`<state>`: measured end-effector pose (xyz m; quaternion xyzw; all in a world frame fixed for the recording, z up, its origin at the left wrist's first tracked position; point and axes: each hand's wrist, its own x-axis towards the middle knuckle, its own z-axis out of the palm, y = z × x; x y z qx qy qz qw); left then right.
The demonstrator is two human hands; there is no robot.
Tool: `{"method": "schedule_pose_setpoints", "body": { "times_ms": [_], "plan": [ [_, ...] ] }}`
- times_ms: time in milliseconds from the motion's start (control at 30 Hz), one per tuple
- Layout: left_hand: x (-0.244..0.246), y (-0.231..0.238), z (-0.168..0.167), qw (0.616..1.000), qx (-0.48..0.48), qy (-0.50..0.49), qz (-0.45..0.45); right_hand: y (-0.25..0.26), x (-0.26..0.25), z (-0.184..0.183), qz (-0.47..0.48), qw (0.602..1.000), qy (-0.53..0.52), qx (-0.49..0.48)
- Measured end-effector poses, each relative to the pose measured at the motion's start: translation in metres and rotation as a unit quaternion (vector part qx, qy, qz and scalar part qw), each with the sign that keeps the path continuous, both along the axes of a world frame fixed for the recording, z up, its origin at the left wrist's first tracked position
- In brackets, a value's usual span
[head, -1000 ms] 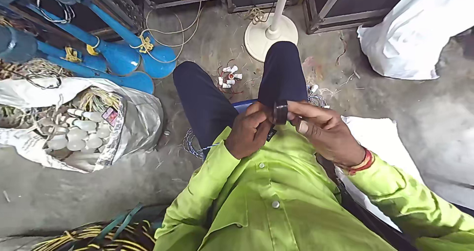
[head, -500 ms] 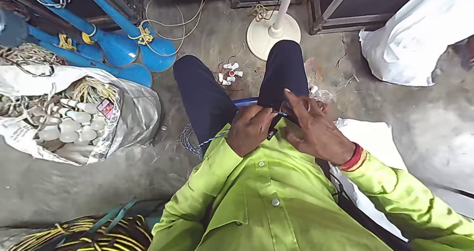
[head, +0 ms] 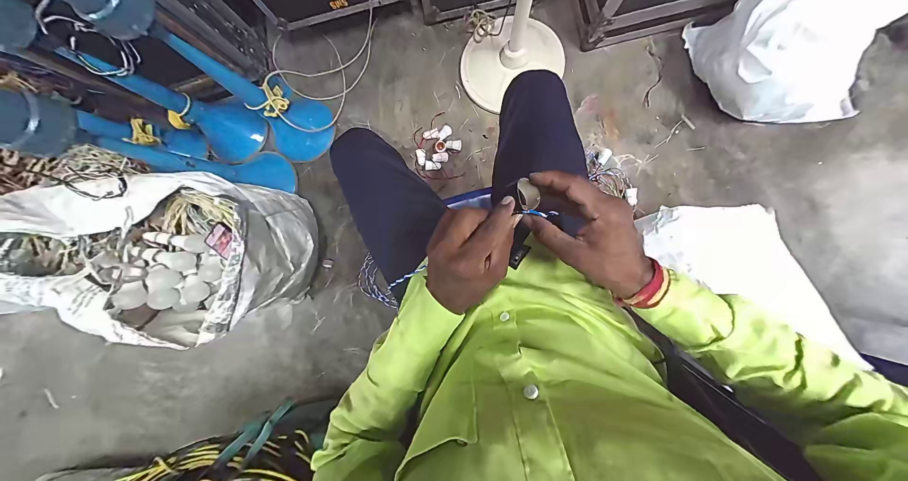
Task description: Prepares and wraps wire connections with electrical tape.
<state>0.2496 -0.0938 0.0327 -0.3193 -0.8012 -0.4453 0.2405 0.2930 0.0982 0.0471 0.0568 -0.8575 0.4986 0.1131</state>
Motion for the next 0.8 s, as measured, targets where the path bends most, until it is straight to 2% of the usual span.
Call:
{"method": "schedule_pose_setpoints", "body": {
  "times_ms": [133,333,433,533,667,733,800],
  "plan": [
    [-0.003,0.002,0.002,1.000,0.003,-0.005,-0.009,-0.001,-0.001,0.002,-0.013,0.996,0.009,-0.089],
    [0.000,0.005,0.005,0.997,-0.017,-0.059,-0.040,-0.002,0.008,0.004,-0.050,0.996,-0.013,-0.077],
    [0.000,0.001,0.007,0.989,0.002,-0.136,-0.064,0.003,0.008,0.000,-0.040,0.999,-0.023,0.002],
    [-0.007,-0.002,0.009,0.975,0.037,-0.204,-0.083,0.011,0.005,0.000,-0.044,0.995,0.036,0.085],
    [-0.012,-0.006,0.010,0.956,0.057,-0.274,-0.094,0.019,0.003,0.010,0.051,0.980,0.110,0.161],
    [-0.011,-0.007,0.009,0.947,0.070,-0.299,-0.096,0.021,0.007,0.010,0.069,0.975,0.109,0.183],
    [-0.010,-0.007,0.009,0.941,0.080,-0.311,-0.105,0.021,0.009,0.007,0.070,0.976,0.121,0.164]
  ]
}}
